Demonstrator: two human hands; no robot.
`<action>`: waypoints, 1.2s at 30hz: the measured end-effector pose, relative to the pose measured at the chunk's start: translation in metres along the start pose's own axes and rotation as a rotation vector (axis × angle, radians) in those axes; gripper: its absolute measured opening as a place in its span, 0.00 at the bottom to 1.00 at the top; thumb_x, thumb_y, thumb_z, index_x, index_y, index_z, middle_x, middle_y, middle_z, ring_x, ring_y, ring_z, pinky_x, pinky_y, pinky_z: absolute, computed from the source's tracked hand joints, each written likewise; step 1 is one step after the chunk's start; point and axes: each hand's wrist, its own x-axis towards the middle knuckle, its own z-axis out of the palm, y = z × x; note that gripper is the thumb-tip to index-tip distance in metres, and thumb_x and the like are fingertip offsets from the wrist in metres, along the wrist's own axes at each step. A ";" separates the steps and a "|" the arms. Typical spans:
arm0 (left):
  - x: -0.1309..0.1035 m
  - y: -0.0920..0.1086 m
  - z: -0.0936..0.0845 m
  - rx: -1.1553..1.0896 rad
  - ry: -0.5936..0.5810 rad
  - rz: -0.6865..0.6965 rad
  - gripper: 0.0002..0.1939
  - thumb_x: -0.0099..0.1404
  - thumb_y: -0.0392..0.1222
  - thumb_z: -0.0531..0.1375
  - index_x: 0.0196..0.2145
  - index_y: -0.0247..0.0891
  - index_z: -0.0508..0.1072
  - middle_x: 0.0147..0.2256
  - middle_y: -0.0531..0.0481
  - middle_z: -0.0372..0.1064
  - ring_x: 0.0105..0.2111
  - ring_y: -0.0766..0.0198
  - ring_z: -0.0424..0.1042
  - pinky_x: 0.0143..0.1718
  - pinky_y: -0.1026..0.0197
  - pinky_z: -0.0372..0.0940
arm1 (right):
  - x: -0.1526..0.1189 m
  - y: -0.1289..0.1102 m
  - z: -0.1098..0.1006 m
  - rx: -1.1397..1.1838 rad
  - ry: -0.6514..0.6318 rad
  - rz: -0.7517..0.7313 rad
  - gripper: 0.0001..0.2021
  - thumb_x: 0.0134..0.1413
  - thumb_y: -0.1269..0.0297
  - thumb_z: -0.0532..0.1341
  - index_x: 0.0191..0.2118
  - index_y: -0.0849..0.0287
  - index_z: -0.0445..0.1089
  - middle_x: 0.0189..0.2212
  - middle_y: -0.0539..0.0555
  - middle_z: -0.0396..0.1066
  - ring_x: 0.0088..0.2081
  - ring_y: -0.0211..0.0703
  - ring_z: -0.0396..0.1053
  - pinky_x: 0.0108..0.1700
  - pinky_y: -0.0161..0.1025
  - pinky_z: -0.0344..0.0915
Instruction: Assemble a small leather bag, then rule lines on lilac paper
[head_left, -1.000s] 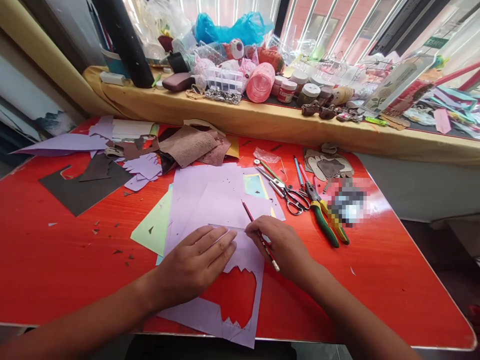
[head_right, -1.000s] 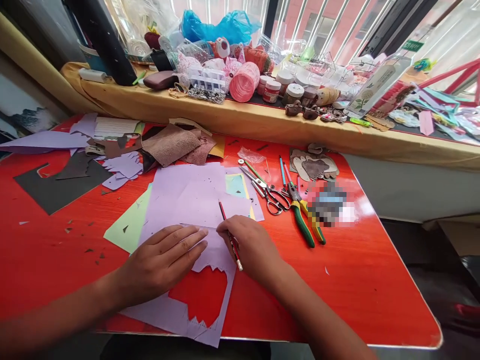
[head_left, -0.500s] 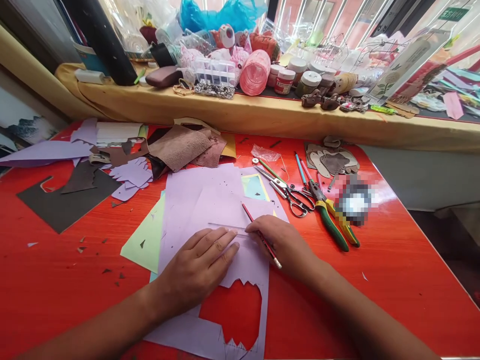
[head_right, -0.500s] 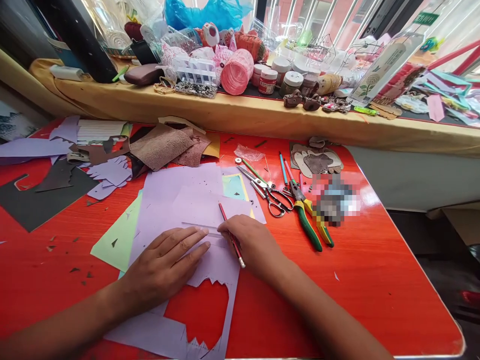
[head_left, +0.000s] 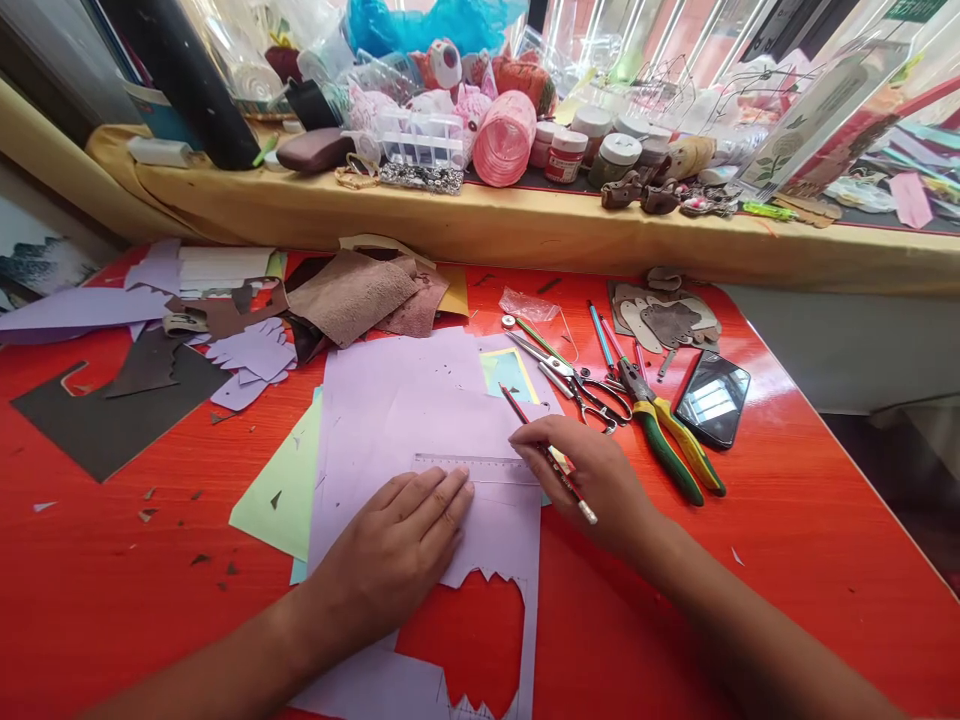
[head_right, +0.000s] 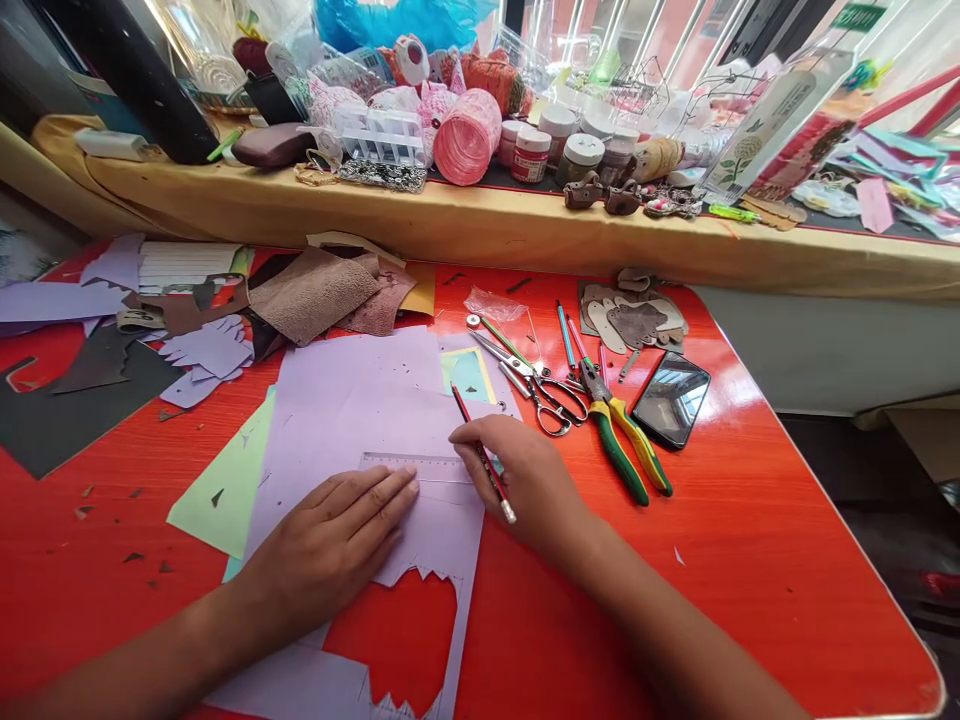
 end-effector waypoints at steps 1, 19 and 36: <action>0.000 0.000 0.001 0.004 -0.001 -0.016 0.18 0.79 0.32 0.53 0.60 0.27 0.75 0.60 0.38 0.76 0.56 0.48 0.76 0.55 0.46 0.71 | 0.001 0.001 -0.001 0.017 0.006 0.023 0.06 0.72 0.70 0.59 0.44 0.56 0.75 0.36 0.54 0.78 0.36 0.45 0.76 0.39 0.40 0.68; -0.002 0.002 0.004 -0.033 -0.048 -0.100 0.20 0.79 0.34 0.53 0.63 0.26 0.73 0.63 0.36 0.73 0.58 0.47 0.75 0.57 0.46 0.70 | -0.008 0.033 0.001 0.748 0.428 0.522 0.22 0.68 0.42 0.65 0.35 0.58 0.80 0.19 0.52 0.74 0.21 0.40 0.70 0.26 0.37 0.67; 0.001 0.002 0.003 -0.057 -0.043 -0.161 0.21 0.79 0.36 0.52 0.63 0.26 0.73 0.64 0.37 0.72 0.59 0.48 0.72 0.60 0.47 0.65 | 0.001 0.033 0.003 0.928 0.468 0.647 0.25 0.58 0.41 0.72 0.24 0.58 0.76 0.09 0.45 0.57 0.15 0.33 0.55 0.22 0.34 0.56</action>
